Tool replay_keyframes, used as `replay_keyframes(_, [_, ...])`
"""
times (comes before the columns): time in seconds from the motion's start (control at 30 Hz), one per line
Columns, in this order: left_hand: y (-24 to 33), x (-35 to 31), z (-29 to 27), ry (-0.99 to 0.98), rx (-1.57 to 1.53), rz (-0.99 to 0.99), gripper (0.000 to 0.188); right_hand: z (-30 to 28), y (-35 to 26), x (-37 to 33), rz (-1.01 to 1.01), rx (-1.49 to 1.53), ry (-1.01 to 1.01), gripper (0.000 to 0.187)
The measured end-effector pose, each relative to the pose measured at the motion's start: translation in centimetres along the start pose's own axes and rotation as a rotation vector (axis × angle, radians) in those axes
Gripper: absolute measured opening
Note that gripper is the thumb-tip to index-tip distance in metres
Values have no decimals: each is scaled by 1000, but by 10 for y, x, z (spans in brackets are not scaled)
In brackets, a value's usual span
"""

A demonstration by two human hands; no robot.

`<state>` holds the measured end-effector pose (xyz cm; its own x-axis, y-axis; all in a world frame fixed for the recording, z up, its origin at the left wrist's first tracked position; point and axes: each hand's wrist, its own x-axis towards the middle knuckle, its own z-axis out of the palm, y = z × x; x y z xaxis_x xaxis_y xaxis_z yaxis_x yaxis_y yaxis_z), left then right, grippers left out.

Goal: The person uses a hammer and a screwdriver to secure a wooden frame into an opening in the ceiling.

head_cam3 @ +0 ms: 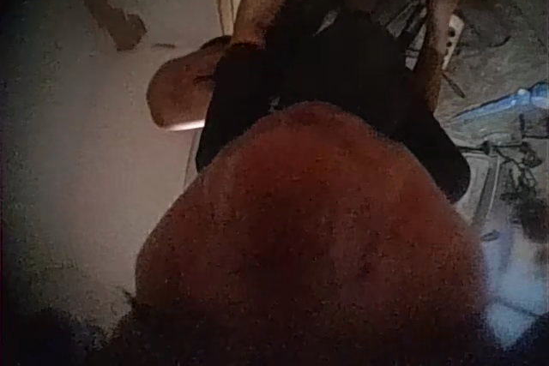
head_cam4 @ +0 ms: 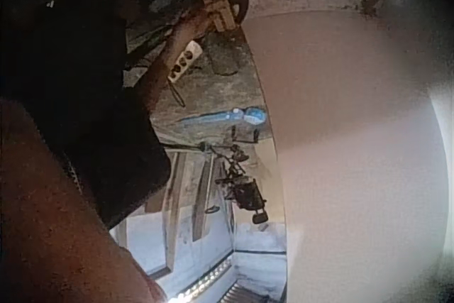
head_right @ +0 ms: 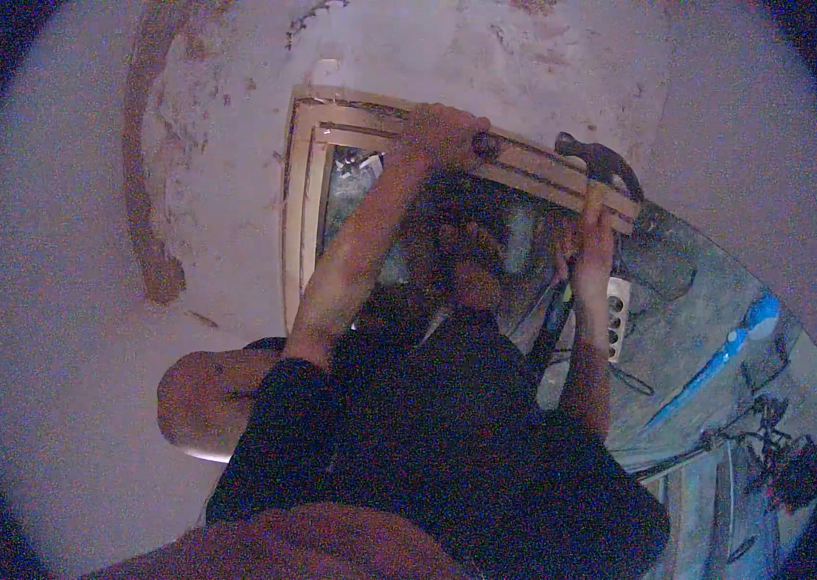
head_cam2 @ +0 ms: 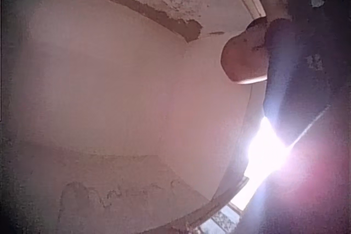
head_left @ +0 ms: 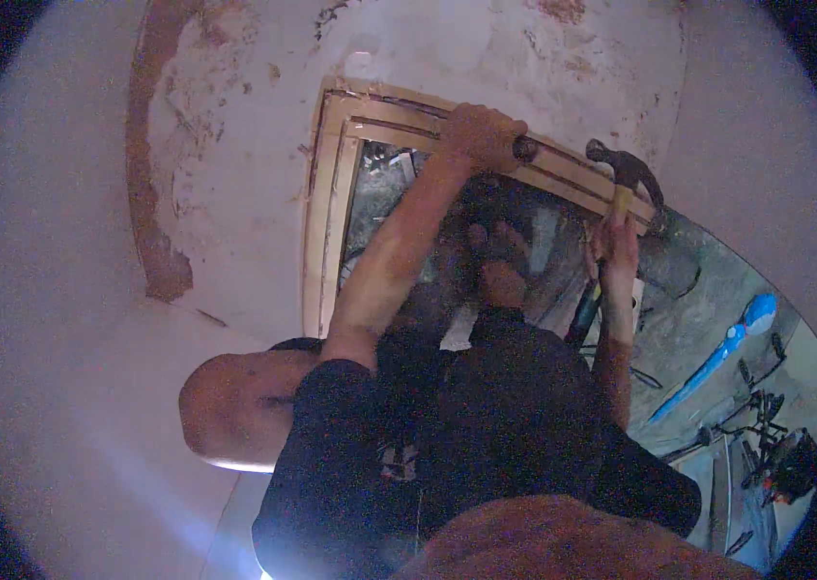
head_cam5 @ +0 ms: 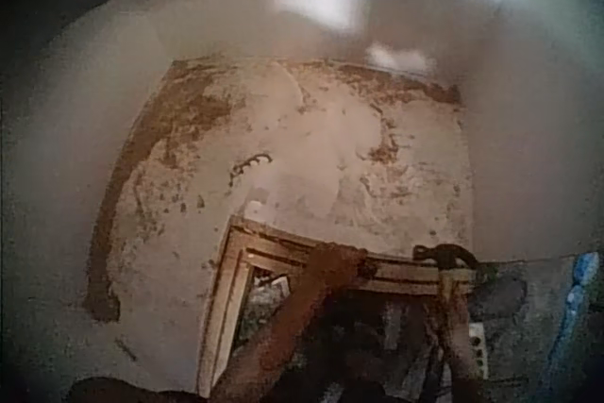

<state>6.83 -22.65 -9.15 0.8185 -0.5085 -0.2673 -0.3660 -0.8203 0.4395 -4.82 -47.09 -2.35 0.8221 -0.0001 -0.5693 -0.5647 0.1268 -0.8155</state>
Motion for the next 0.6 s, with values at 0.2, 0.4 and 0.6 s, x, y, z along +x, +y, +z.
replay_keyframes(0.2, [-9, -5, -11, -64, -8, -43, 35, 30, 3, 8, 55, -284, -43, 30])
replay_keyframes(0.4, [-8, 4, 10, 10, 27, -22, 27, -21, 15, 16, 238, -321, -30, 41])
replay_keyframes(0.6, [-17, 1, 1, 27, 28, -44, 23, 50, -10, 13, 156, -327, 61, 41])
